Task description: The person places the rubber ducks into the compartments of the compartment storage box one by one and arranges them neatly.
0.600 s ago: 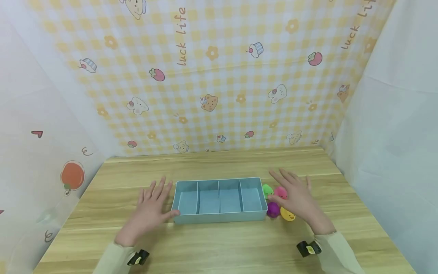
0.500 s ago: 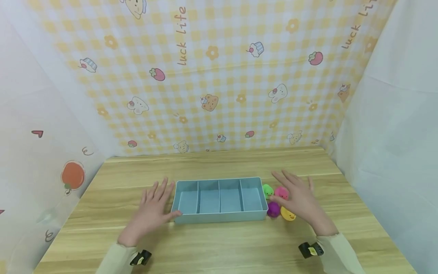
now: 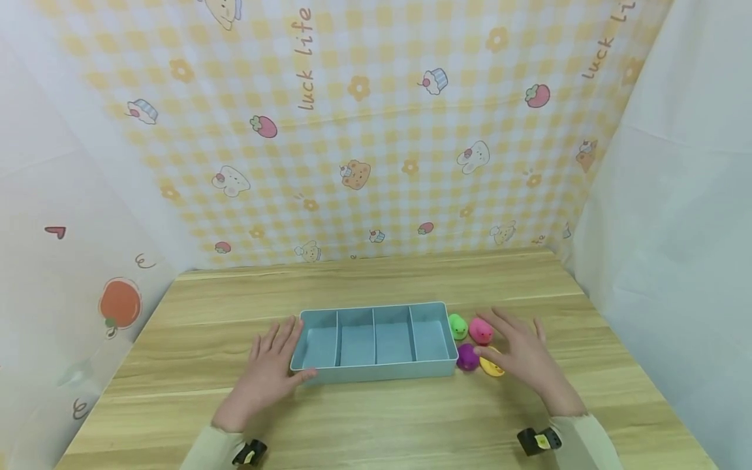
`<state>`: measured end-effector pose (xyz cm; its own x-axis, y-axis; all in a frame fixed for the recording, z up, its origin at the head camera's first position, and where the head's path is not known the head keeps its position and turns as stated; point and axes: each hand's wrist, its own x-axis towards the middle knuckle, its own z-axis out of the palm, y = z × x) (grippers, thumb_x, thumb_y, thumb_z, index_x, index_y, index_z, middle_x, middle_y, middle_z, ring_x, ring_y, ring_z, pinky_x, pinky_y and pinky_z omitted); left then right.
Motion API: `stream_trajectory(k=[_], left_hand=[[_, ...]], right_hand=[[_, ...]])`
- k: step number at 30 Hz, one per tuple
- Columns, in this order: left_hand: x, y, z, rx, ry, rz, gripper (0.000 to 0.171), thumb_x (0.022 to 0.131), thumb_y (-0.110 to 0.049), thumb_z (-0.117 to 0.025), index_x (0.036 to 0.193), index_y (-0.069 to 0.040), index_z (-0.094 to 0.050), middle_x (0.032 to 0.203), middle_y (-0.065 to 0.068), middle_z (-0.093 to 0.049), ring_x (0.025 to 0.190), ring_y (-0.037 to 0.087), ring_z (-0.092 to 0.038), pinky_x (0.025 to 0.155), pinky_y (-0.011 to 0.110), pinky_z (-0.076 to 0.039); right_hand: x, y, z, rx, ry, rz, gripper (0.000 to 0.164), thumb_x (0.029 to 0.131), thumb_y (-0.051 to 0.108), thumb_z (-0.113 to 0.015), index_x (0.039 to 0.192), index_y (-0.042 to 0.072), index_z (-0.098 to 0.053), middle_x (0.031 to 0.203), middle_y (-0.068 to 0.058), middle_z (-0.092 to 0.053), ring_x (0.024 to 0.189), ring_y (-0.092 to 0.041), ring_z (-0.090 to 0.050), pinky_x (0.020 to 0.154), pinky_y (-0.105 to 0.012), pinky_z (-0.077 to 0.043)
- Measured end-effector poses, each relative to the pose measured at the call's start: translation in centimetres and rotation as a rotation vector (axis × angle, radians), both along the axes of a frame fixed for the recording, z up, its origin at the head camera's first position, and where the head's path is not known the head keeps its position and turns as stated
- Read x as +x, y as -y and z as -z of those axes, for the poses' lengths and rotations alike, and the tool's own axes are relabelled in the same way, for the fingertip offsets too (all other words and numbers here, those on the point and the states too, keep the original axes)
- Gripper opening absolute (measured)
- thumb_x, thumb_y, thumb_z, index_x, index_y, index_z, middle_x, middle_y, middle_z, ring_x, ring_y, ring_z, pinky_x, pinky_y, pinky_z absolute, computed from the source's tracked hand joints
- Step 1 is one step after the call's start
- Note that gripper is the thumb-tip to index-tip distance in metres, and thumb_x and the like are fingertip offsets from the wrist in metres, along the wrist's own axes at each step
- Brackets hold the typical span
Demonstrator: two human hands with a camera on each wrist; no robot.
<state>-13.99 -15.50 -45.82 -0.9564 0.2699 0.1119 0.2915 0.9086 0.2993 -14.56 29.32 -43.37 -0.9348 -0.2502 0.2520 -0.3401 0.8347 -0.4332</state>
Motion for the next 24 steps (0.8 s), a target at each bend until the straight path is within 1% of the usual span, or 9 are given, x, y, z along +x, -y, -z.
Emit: stream_trajectory(k=[6, 13, 20, 24], left_hand=[[0.0, -0.3, 0.3, 0.001, -0.011, -0.003, 0.091, 0.085, -0.06, -0.058, 0.152, -0.008, -0.024, 0.158, 0.012, -0.022, 0.142, 0.046, -0.019, 0.11, 0.068, -0.013], [-0.1, -0.4, 0.5, 0.02, 0.0, -0.003, 0.09, 0.086, -0.058, -0.057, 0.152, -0.007, -0.023, 0.158, 0.012, -0.023, 0.143, 0.045, -0.018, 0.112, 0.066, -0.014], [-0.1, -0.4, 0.5, 0.035, 0.01, -0.001, 0.091, 0.087, -0.058, -0.057, 0.152, -0.007, -0.021, 0.158, 0.012, -0.023, 0.143, 0.045, -0.018, 0.112, 0.066, -0.013], [-0.1, -0.4, 0.5, 0.036, 0.007, 0.002, 0.091, 0.087, -0.057, -0.058, 0.152, -0.006, -0.021, 0.157, 0.014, -0.024, 0.142, 0.046, -0.019, 0.111, 0.067, -0.014]], right_hand=[[0.2, -0.7, 0.9, -0.011, 0.021, 0.026, 0.059, 0.08, 0.036, -0.075, 0.129, 0.008, -0.057, 0.136, -0.029, -0.049, 0.121, -0.053, -0.044, 0.099, -0.078, -0.005], [0.8, -1.7, 2.3, -0.032, 0.02, 0.032, 0.054, 0.076, 0.03, -0.079, 0.121, 0.004, -0.063, 0.127, -0.027, -0.057, 0.116, -0.051, -0.048, 0.099, -0.078, -0.01], [1.2, -2.5, 3.5, -0.072, 0.045, 0.019, 0.053, 0.072, 0.028, -0.082, 0.12, 0.01, -0.065, 0.122, -0.02, -0.063, 0.113, -0.047, -0.052, 0.094, -0.08, -0.013], [1.2, -2.9, 4.5, -0.086, 0.023, 0.004, 0.059, 0.069, 0.027, -0.084, 0.121, 0.012, -0.064, 0.12, -0.016, -0.065, 0.107, -0.042, -0.056, 0.093, -0.071, -0.023]])
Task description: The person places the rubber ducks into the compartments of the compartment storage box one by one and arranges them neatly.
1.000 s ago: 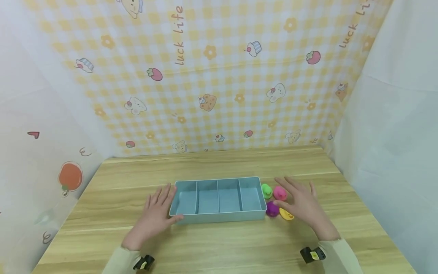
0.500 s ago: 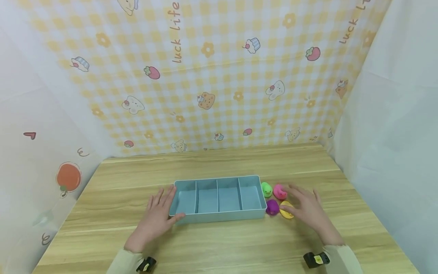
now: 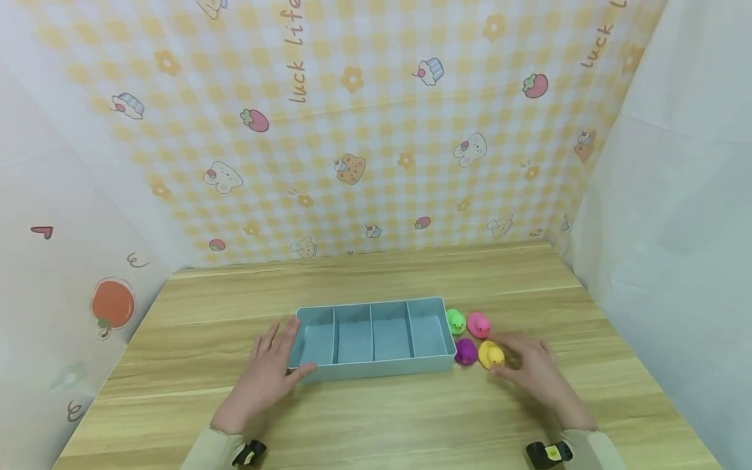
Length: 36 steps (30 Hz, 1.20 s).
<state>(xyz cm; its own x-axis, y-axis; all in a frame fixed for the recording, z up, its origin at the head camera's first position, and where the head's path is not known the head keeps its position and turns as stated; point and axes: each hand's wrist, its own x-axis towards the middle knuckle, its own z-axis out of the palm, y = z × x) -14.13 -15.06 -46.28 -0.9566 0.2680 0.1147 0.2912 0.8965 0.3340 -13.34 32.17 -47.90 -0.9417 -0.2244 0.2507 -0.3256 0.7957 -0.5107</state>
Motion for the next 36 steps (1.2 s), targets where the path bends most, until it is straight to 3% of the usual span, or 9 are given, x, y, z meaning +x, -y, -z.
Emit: stream_trajectory(k=[5, 16, 23, 26, 30, 36], left_hand=[[0.0, 0.0, 0.0, -0.002, 0.004, -0.003, 0.091, 0.087, -0.056, -0.059, 0.152, -0.006, -0.021, 0.157, 0.015, -0.024, 0.142, 0.045, -0.019, 0.111, 0.066, -0.015], [0.0, 0.1, 0.1, 0.02, 0.011, -0.005, 0.091, 0.087, -0.056, -0.059, 0.153, -0.006, -0.02, 0.157, 0.014, -0.024, 0.143, 0.044, -0.019, 0.112, 0.065, -0.015], [-0.1, 0.1, 0.3, 0.019, 0.014, -0.003, 0.092, 0.087, -0.059, -0.056, 0.153, -0.007, -0.019, 0.156, 0.013, -0.027, 0.142, 0.045, -0.02, 0.112, 0.065, -0.015], [0.0, 0.1, 0.3, 0.024, 0.02, -0.004, 0.093, 0.087, -0.06, -0.056, 0.153, -0.007, -0.018, 0.155, 0.012, -0.029, 0.142, 0.044, -0.02, 0.112, 0.065, -0.015], [-0.1, 0.1, 0.2, 0.041, 0.041, -0.009, 0.093, 0.087, -0.061, -0.055, 0.153, -0.008, -0.017, 0.155, 0.013, -0.031, 0.143, 0.043, -0.019, 0.113, 0.064, -0.014], [-0.2, 0.2, 0.3, 0.051, 0.062, -0.015, 0.094, 0.086, -0.06, -0.056, 0.154, -0.008, -0.016, 0.152, 0.015, -0.034, 0.143, 0.043, -0.019, 0.113, 0.063, -0.015]], right_hand=[[0.0, -0.1, 0.9, -0.004, -0.024, 0.002, 0.064, 0.064, 0.025, -0.086, 0.121, 0.009, -0.063, 0.12, -0.016, -0.065, 0.106, -0.042, -0.056, 0.09, -0.059, -0.029], [0.0, 0.1, 1.5, 0.009, -0.109, 0.044, 0.042, 0.065, 0.011, -0.084, 0.104, 0.009, -0.07, 0.109, -0.014, -0.069, 0.097, -0.038, -0.06, 0.087, -0.057, -0.036], [0.0, 0.3, 0.9, 0.01, -0.078, 0.072, 0.043, 0.066, 0.013, -0.084, 0.106, 0.006, -0.07, 0.107, -0.015, -0.069, 0.097, -0.039, -0.061, 0.087, -0.06, -0.038], [0.2, 0.4, 0.4, 0.012, -0.077, 0.079, 0.041, 0.067, 0.013, -0.085, 0.105, 0.006, -0.071, 0.104, -0.012, -0.07, 0.093, -0.029, -0.062, 0.082, -0.05, -0.048], [0.3, 0.6, -0.5, 0.014, -0.095, 0.084, 0.038, 0.069, 0.012, -0.084, 0.104, 0.005, -0.07, 0.102, -0.012, -0.071, 0.092, -0.026, -0.061, 0.079, -0.041, -0.049], [0.2, 0.9, -1.6, 0.014, -0.135, 0.067, 0.039, 0.07, 0.011, -0.083, 0.105, 0.002, -0.069, 0.102, -0.016, -0.069, 0.095, -0.038, -0.06, 0.08, -0.052, -0.046]])
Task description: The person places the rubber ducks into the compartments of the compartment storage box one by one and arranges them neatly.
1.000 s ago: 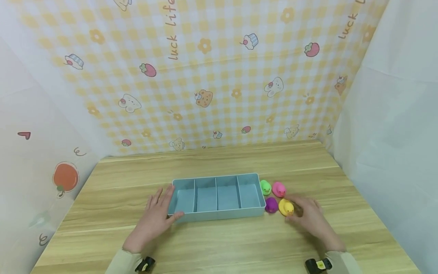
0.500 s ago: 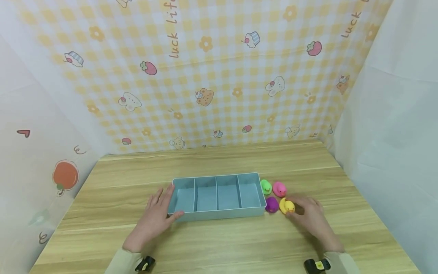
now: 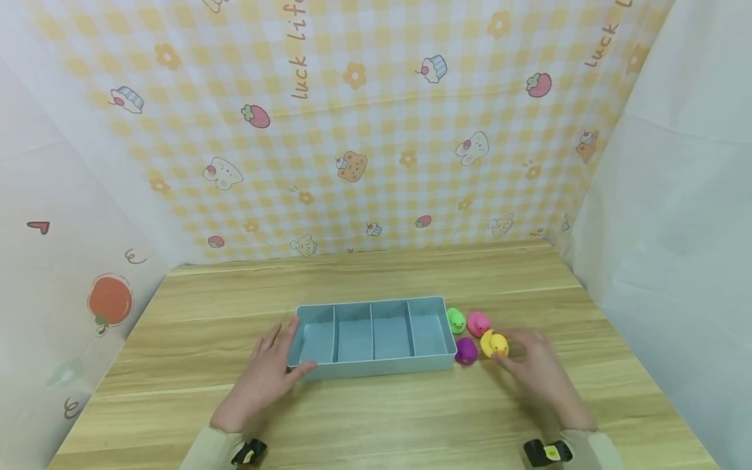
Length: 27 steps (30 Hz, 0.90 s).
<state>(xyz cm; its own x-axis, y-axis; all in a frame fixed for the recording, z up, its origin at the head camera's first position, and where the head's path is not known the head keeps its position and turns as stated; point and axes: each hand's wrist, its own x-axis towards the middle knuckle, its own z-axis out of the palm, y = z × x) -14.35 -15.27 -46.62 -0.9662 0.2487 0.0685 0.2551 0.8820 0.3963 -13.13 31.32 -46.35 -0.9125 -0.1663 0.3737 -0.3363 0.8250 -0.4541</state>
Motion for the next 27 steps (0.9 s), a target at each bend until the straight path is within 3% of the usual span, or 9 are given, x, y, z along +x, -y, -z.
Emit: stream_trajectory(k=[4, 10, 12, 22, 27], left_hand=[[0.0, 0.1, 0.0, 0.003, -0.001, 0.003, 0.094, 0.086, -0.06, -0.056, 0.153, -0.007, -0.016, 0.152, 0.016, -0.035, 0.143, 0.043, -0.02, 0.112, 0.064, -0.016], [0.1, 0.1, 0.0, 0.011, -0.006, 0.002, 0.093, 0.087, -0.059, -0.057, 0.153, -0.007, -0.018, 0.151, 0.016, -0.036, 0.142, 0.044, -0.022, 0.112, 0.064, -0.018], [0.1, 0.1, 0.0, 0.013, -0.006, 0.0, 0.093, 0.086, -0.059, -0.057, 0.153, -0.007, -0.018, 0.151, 0.017, -0.037, 0.142, 0.044, -0.022, 0.112, 0.063, -0.018], [0.1, 0.1, 0.1, 0.036, 0.0, -0.011, 0.093, 0.087, -0.057, -0.058, 0.153, -0.007, -0.018, 0.151, 0.017, -0.036, 0.142, 0.044, -0.022, 0.113, 0.063, -0.017], [0.2, 0.1, 0.2, 0.044, 0.0, -0.009, 0.093, 0.087, -0.059, -0.057, 0.153, -0.007, -0.018, 0.151, 0.017, -0.036, 0.142, 0.044, -0.022, 0.113, 0.062, -0.017]], right_hand=[[-0.1, 0.3, -0.6, -0.005, 0.014, -0.002, 0.039, 0.072, 0.011, -0.081, 0.107, 0.0, -0.067, 0.104, -0.019, -0.068, 0.098, -0.039, -0.058, 0.082, -0.057, -0.044], [-0.4, 0.9, -1.3, 0.016, -0.042, -0.016, 0.039, 0.071, 0.013, -0.083, 0.106, 0.005, -0.069, 0.102, -0.011, -0.07, 0.095, -0.03, -0.058, 0.082, -0.035, -0.045], [-0.5, 1.2, -1.6, 0.013, -0.058, -0.021, 0.039, 0.07, 0.013, -0.083, 0.106, 0.007, -0.069, 0.102, -0.009, -0.07, 0.095, -0.027, -0.058, 0.081, -0.033, -0.044], [-1.0, 3.2, -3.2, 0.001, -0.008, -0.04, 0.036, 0.074, 0.015, -0.082, 0.106, 0.005, -0.069, 0.1, -0.008, -0.07, 0.095, -0.03, -0.06, 0.082, -0.052, -0.048], [-1.3, 4.0, -3.4, -0.022, 0.039, -0.05, 0.038, 0.076, 0.018, -0.081, 0.11, 0.009, -0.069, 0.103, -0.007, -0.069, 0.097, -0.029, -0.06, 0.084, -0.054, -0.048]])
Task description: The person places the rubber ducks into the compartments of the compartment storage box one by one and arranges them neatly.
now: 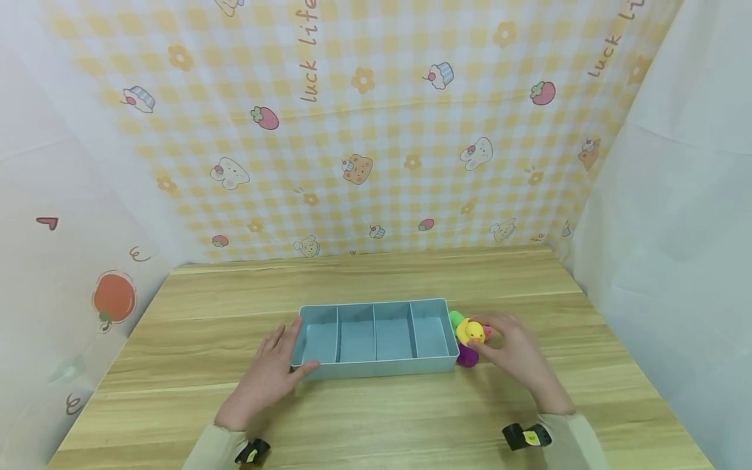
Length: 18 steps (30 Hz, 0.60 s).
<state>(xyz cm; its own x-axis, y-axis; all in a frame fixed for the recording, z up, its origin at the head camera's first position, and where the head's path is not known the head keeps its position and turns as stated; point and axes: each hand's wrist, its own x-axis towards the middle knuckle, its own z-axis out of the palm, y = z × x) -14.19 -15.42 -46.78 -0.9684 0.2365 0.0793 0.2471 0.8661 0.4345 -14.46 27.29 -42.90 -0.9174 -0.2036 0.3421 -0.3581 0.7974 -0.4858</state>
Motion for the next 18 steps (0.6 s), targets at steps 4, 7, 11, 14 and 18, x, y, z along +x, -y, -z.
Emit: stream_trajectory(k=[4, 7, 11, 14, 18], left_hand=[[0.0, 0.0, 0.1, 0.006, 0.006, 0.003, 0.093, 0.087, -0.059, -0.057, 0.153, -0.007, -0.017, 0.151, 0.016, -0.035, 0.142, 0.044, -0.022, 0.114, 0.062, -0.016], [0.0, 0.0, 0.0, 0.007, 0.003, 0.003, 0.093, 0.087, -0.06, -0.056, 0.153, -0.007, -0.018, 0.152, 0.016, -0.035, 0.142, 0.044, -0.022, 0.114, 0.061, -0.017], [0.0, 0.0, 0.0, 0.006, 0.005, 0.002, 0.093, 0.087, -0.061, -0.055, 0.153, -0.007, -0.018, 0.152, 0.016, -0.034, 0.142, 0.043, -0.022, 0.114, 0.061, -0.017], [0.0, 0.0, 0.1, 0.012, 0.008, 0.001, 0.092, 0.087, -0.059, -0.057, 0.153, -0.008, -0.018, 0.153, 0.015, -0.034, 0.142, 0.043, -0.022, 0.114, 0.061, -0.017], [0.0, 0.0, 0.1, 0.018, 0.005, 0.0, 0.092, 0.087, -0.057, -0.058, 0.153, -0.008, -0.018, 0.153, 0.015, -0.033, 0.142, 0.043, -0.021, 0.114, 0.061, -0.017]], right_hand=[[-0.3, 0.7, -0.2, -0.007, 0.005, -0.02, 0.038, 0.077, 0.018, -0.08, 0.11, 0.006, -0.068, 0.105, -0.009, -0.069, 0.097, -0.029, -0.06, 0.084, -0.054, -0.049], [-0.5, 1.2, -0.5, -0.018, 0.008, -0.033, 0.037, 0.076, 0.018, -0.081, 0.108, 0.004, -0.068, 0.104, -0.011, -0.068, 0.097, -0.032, -0.061, 0.083, -0.055, -0.049], [-1.0, 2.1, -0.8, -0.039, 0.02, -0.055, 0.036, 0.076, 0.017, -0.081, 0.107, 0.005, -0.069, 0.103, -0.01, -0.069, 0.097, -0.033, -0.062, 0.093, -0.058, -0.044], [-1.3, 2.7, -1.0, -0.051, 0.041, -0.067, 0.036, 0.077, 0.019, -0.081, 0.108, 0.007, -0.069, 0.103, -0.008, -0.069, 0.096, -0.031, -0.06, 0.091, -0.052, -0.047], [-1.6, 3.6, -1.0, -0.04, 0.056, -0.081, 0.036, 0.078, 0.021, -0.08, 0.11, 0.008, -0.069, 0.107, -0.008, -0.069, 0.098, -0.026, -0.056, 0.076, -0.041, -0.053]])
